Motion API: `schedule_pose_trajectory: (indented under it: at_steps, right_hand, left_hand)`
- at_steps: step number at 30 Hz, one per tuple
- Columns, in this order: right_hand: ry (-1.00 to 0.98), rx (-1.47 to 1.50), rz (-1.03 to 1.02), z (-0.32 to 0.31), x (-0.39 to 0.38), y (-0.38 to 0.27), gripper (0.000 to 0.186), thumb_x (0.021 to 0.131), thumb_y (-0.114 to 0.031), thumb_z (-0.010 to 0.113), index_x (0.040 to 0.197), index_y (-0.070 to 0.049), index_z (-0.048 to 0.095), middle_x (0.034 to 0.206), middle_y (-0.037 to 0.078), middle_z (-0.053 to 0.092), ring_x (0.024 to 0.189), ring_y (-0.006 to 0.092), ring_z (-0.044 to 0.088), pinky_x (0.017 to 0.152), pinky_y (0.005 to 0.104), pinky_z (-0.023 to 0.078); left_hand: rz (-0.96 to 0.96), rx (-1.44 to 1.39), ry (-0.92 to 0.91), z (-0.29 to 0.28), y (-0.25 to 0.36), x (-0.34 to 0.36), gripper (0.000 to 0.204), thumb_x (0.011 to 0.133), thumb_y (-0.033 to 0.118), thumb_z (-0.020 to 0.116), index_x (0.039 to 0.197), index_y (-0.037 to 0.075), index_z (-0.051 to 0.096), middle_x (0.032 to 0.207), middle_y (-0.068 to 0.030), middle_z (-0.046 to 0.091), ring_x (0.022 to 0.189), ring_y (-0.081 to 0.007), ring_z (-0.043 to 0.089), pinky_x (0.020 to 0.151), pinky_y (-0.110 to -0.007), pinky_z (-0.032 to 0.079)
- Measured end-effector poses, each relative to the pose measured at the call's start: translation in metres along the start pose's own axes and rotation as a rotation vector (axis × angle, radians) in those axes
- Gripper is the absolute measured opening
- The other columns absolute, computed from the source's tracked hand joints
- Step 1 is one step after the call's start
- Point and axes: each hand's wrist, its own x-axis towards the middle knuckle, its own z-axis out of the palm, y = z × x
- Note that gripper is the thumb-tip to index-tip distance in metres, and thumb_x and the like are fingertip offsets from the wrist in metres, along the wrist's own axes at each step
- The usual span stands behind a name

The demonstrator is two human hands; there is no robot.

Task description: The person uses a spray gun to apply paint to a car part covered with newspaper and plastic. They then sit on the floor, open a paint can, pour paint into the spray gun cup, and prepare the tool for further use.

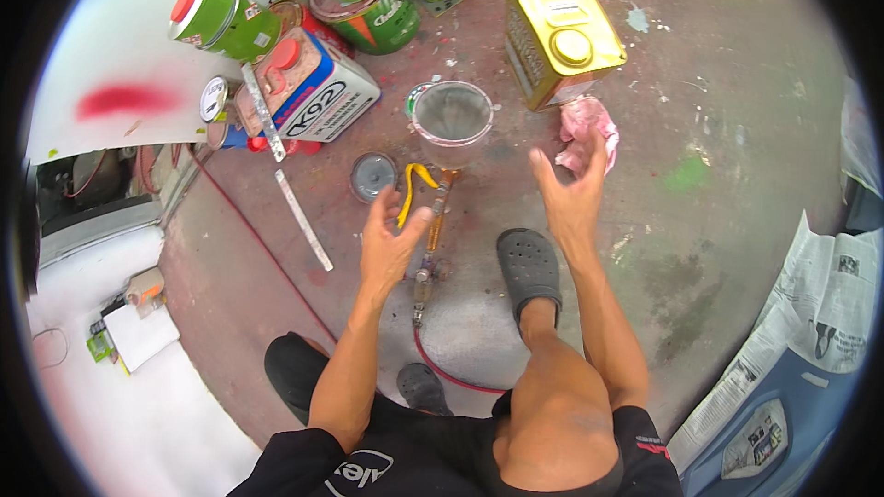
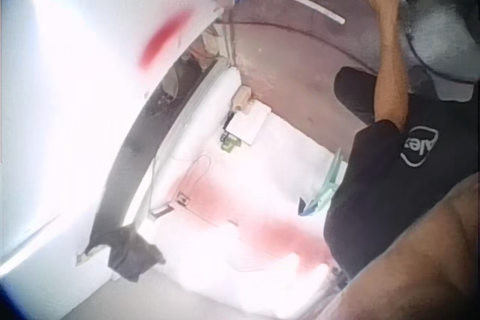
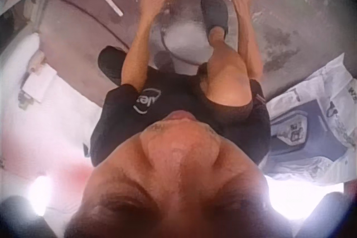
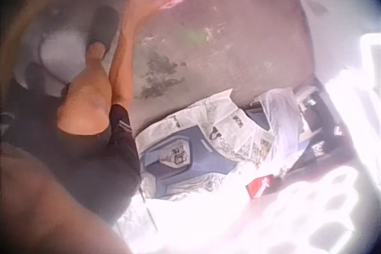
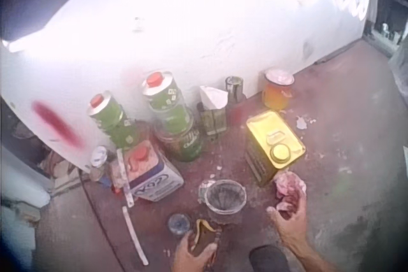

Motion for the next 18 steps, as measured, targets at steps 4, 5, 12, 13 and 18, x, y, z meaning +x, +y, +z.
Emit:
schedule_pose_trajectory:
  at_steps: [4, 5, 12, 13, 18]
  right_hand:
    - [0.159, -0.276, -0.043, 0.011, 0.085, -0.039, 0.123, 0.082, -0.03, 0.105, 0.169, 0.01, 0.028, 0.164, 0.031, 0.047, 0.15, 0.0384, 0.053, 0.126, 0.0484, 0.046]
    - [0.138, -0.159, -0.066, 0.018, 0.102, -0.04, 0.124, 0.081, -0.028, 0.106, 0.169, 0.009, 0.027, 0.162, 0.031, 0.048, 0.149, 0.0381, 0.054, 0.126, 0.0482, 0.047]
    - [0.126, 0.12, -0.146, 0.02, 0.127, -0.029, 0.103, 0.076, -0.016, 0.106, 0.153, 0.004, 0.041, 0.144, 0.02, 0.06, 0.134, 0.0289, 0.063, 0.117, 0.0444, 0.053]
    - [0.119, 0.109, -0.146, 0.016, 0.12, -0.031, 0.102, 0.075, -0.017, 0.106, 0.153, 0.003, 0.042, 0.143, 0.019, 0.061, 0.133, 0.0284, 0.063, 0.117, 0.0438, 0.053]
    - [0.061, -0.131, -0.353, -0.046, 0.082, -0.093, 0.092, 0.075, -0.018, 0.107, 0.146, 0.003, 0.052, 0.14, 0.014, 0.066, 0.131, 0.0253, 0.067, 0.113, 0.0426, 0.056]
  left_hand:
    - [0.014, 0.188, -0.323, 0.029, 0.012, 0.026, 0.101, 0.094, 0.051, 0.087, 0.168, -0.004, 0.047, 0.158, -0.0291, 0.064, 0.145, -0.0384, 0.063, 0.122, -0.049, 0.048]
    - [0.003, 0.204, -0.366, 0.036, 0.017, 0.03, 0.099, 0.095, 0.049, 0.086, 0.168, -0.004, 0.047, 0.158, -0.029, 0.064, 0.145, -0.0379, 0.063, 0.122, -0.048, 0.048]
    - [0.021, -0.061, -0.183, 0.073, -0.017, 0.029, 0.077, 0.102, 0.04, 0.078, 0.169, 0.008, 0.053, 0.15, -0.0224, 0.071, 0.133, -0.0326, 0.07, 0.114, -0.044, 0.052]
    - [-0.039, -0.09, -0.183, 0.075, -0.025, 0.031, 0.073, 0.104, 0.037, 0.075, 0.166, 0.005, 0.054, 0.15, -0.0254, 0.07, 0.135, -0.0372, 0.069, 0.115, -0.045, 0.052]
    - [-0.039, -0.082, -0.159, 0.068, -0.031, 0.027, 0.06, 0.108, 0.027, 0.067, 0.16, -0.001, 0.058, 0.149, -0.0308, 0.067, 0.136, -0.0459, 0.067, 0.116, -0.048, 0.052]
